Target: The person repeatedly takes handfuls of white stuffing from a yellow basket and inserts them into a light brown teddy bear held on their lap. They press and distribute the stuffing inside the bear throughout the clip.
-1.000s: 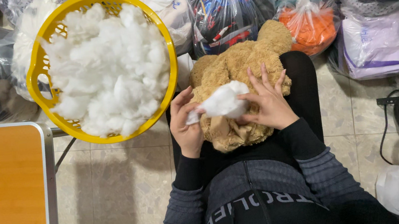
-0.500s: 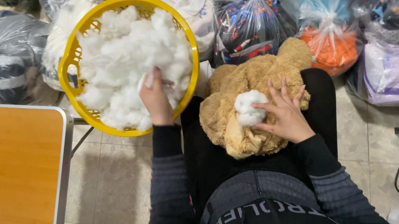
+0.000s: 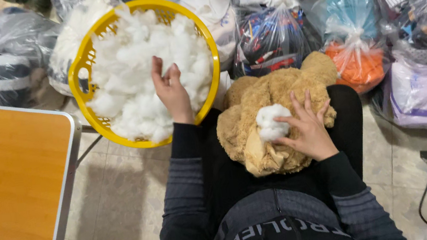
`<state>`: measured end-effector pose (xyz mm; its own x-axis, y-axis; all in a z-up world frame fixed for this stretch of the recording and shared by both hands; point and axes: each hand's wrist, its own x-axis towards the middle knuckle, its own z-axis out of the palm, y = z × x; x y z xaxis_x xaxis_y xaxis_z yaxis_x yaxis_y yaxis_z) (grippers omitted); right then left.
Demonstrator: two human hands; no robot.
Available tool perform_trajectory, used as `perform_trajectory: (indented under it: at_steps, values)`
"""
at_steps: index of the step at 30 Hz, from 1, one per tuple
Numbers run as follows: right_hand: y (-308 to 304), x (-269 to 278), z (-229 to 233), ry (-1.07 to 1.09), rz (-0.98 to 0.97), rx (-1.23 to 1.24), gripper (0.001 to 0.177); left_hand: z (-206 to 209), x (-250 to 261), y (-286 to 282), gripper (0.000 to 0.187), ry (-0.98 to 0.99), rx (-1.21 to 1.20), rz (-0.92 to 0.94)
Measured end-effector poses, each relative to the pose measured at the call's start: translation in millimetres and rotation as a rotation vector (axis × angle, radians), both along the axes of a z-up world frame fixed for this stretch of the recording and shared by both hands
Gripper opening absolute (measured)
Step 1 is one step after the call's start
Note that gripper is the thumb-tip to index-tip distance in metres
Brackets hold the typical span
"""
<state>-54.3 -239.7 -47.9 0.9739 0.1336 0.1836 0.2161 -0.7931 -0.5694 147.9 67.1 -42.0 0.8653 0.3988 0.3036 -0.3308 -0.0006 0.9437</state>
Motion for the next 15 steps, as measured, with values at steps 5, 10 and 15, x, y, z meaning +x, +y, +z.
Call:
perform_trajectory:
  at_steps: [5, 10, 15]
  values:
    - [0.7, 1.2, 8.1, 0.003, -0.034, -0.007, 0.072, 10.2, -77.3, -36.5, 0.036, 0.066, 0.173, -0.091]
    - [2.9, 1.7, 13.3, 0.072, -0.055, -0.113, 0.107, 25.1, -124.3, -53.1, 0.018, -0.003, 0.35, -0.272]
    - [7.9, 3.7, 11.3, 0.12, -0.035, -0.149, 0.114, 29.0, -143.9, -63.8, 0.015, 0.01, 0.636, -0.479]
